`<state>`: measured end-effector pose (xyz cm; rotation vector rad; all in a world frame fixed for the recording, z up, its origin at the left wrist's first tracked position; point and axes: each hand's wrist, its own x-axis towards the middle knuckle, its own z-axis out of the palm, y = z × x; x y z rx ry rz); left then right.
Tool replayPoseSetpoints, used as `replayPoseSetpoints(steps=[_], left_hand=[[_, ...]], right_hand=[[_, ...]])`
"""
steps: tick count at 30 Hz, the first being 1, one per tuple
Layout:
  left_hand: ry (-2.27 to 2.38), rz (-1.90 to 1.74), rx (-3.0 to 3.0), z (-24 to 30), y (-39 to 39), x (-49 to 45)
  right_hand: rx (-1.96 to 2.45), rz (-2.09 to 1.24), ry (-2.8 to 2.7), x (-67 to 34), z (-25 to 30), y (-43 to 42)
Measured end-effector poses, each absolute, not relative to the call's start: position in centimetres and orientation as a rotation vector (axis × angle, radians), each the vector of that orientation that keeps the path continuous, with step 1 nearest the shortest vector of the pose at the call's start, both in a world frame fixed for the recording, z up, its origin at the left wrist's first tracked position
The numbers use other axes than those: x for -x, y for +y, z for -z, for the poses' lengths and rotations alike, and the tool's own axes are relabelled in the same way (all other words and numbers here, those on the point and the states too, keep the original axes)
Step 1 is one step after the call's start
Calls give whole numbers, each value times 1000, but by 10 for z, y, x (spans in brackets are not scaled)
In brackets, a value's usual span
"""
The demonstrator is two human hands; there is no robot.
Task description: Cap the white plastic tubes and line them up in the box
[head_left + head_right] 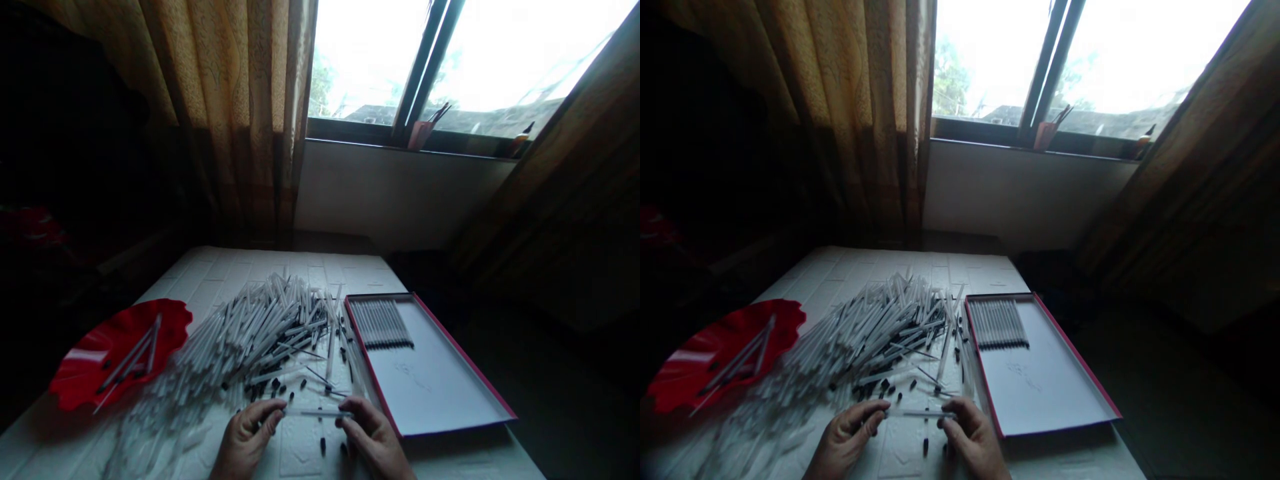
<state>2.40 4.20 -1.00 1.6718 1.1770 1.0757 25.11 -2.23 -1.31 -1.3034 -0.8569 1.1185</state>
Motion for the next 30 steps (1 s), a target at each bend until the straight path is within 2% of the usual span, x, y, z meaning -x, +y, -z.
replayPoseSetpoints(steps=[5,12,22,30], left_hand=[[1159,-1068,-1690,9,42,-23],[1173,-1085,-1633,9,44,-23],[1178,-1032,-1620,8,42,-23],[1204,-1007,-1572,5,42,-23]], right_hand=[[1313,-1213,-818,-253,10,-22],[1412,-1159,-861,-243,9,-18],[1295,-1205,-799,-254,8,-23],[1433,-1181,-849,-244,12,-19]])
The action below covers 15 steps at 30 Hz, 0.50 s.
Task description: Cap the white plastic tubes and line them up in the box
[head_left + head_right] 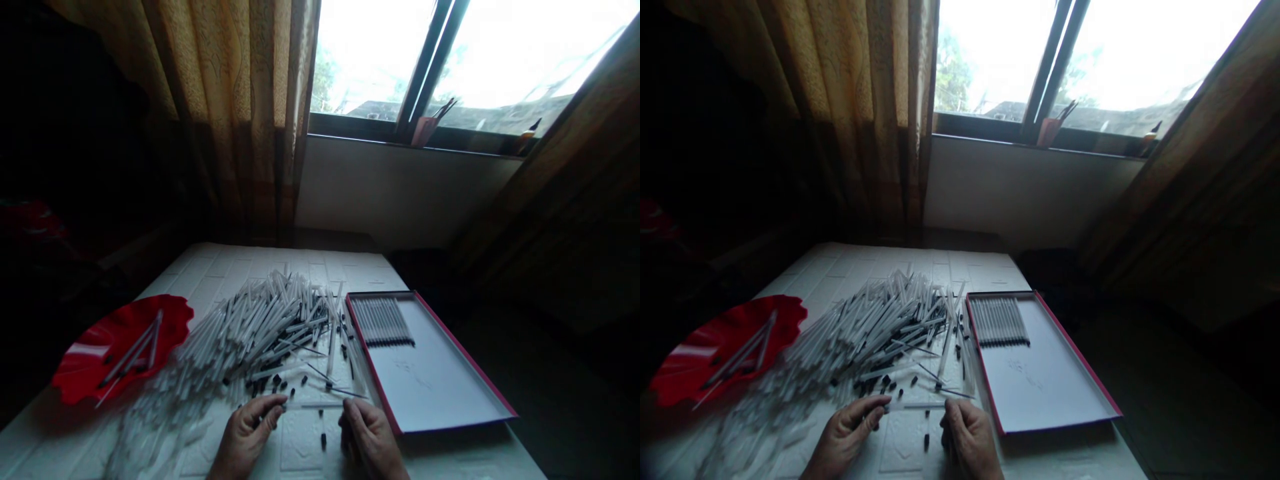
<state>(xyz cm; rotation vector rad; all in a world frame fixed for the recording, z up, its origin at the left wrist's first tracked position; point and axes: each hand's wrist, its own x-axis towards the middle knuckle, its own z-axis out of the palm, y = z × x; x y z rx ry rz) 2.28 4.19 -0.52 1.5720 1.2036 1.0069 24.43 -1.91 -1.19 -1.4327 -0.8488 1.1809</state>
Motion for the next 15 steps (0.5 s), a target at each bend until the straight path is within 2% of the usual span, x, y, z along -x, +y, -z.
replayPoseSetpoints(steps=[15], left_hand=[[1194,-1013,-1603,4,42,-22]], right_hand=[[1325,-1113,-793,-250,11,-22]])
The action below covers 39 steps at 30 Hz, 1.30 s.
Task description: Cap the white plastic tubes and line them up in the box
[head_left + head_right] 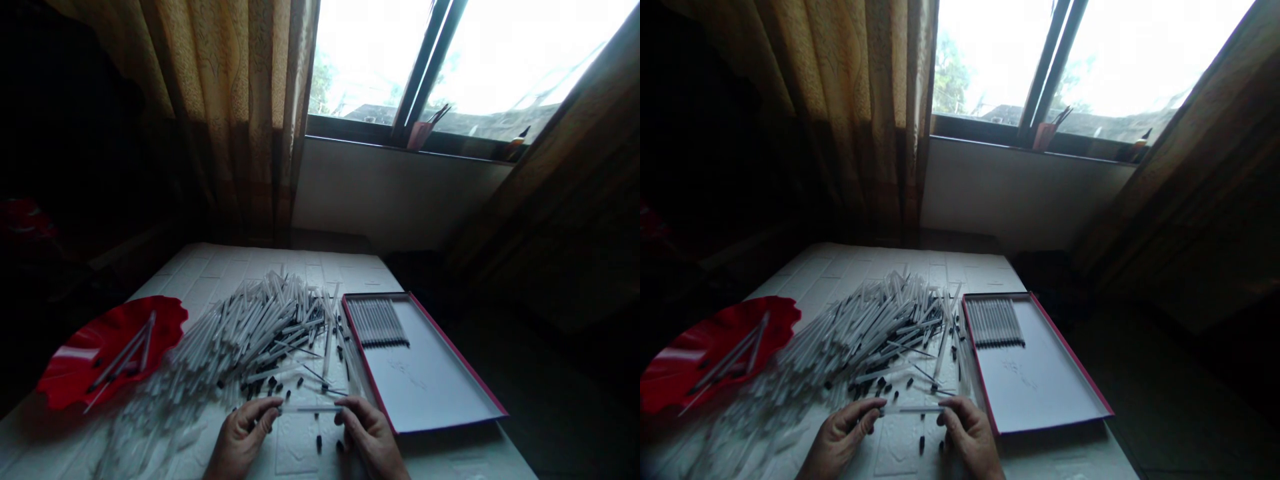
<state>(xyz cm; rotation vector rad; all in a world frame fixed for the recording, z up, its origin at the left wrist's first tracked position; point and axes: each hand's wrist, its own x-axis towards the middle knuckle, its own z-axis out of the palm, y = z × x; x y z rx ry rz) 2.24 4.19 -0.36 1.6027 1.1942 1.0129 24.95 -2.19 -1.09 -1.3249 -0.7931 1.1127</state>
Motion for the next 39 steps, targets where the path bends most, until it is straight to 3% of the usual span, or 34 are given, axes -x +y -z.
replayPoseSetpoints(steps=[10,39], left_hand=[[1184,-1038,-1517,9,43,-21],[1140,-1006,-1674,5,35,-26]], right_hand=[[1456,-1019,-922,-242,11,-22],[1477,-1196,-833,-245,16,-26]])
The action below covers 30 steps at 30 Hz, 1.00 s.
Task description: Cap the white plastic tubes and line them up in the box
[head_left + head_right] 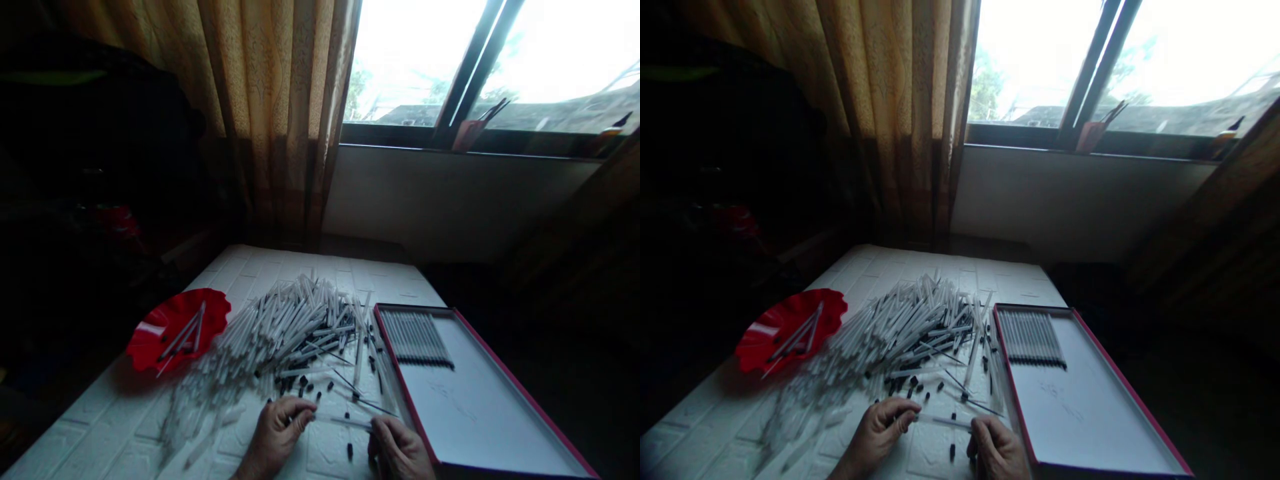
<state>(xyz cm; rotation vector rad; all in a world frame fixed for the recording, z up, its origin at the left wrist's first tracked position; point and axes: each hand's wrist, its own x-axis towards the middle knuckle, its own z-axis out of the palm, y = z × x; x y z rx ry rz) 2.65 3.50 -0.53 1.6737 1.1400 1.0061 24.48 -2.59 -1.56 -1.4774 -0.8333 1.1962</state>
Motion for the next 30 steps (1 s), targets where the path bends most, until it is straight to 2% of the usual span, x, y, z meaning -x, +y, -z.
replayPoseSetpoints(steps=[10,16,20,25,30], left_hand=[[1115,-921,-1834,4,30,-29],[1118,-781,-2128,-2,22,-30],[1107,-843,-2288,-6,19,-8],[1377,-1019,-2508,-12,26,46],[1755,-845,-2701,-4,30,90]], right_hand=[[1291,-1178,-583,-243,6,-24],[1248,-1229,-574,-251,14,-24],[1243,-1196,-544,-258,13,-22],[1186,-1111,-443,-251,10,-21],[1215,-986,-430,-241,8,-22]])
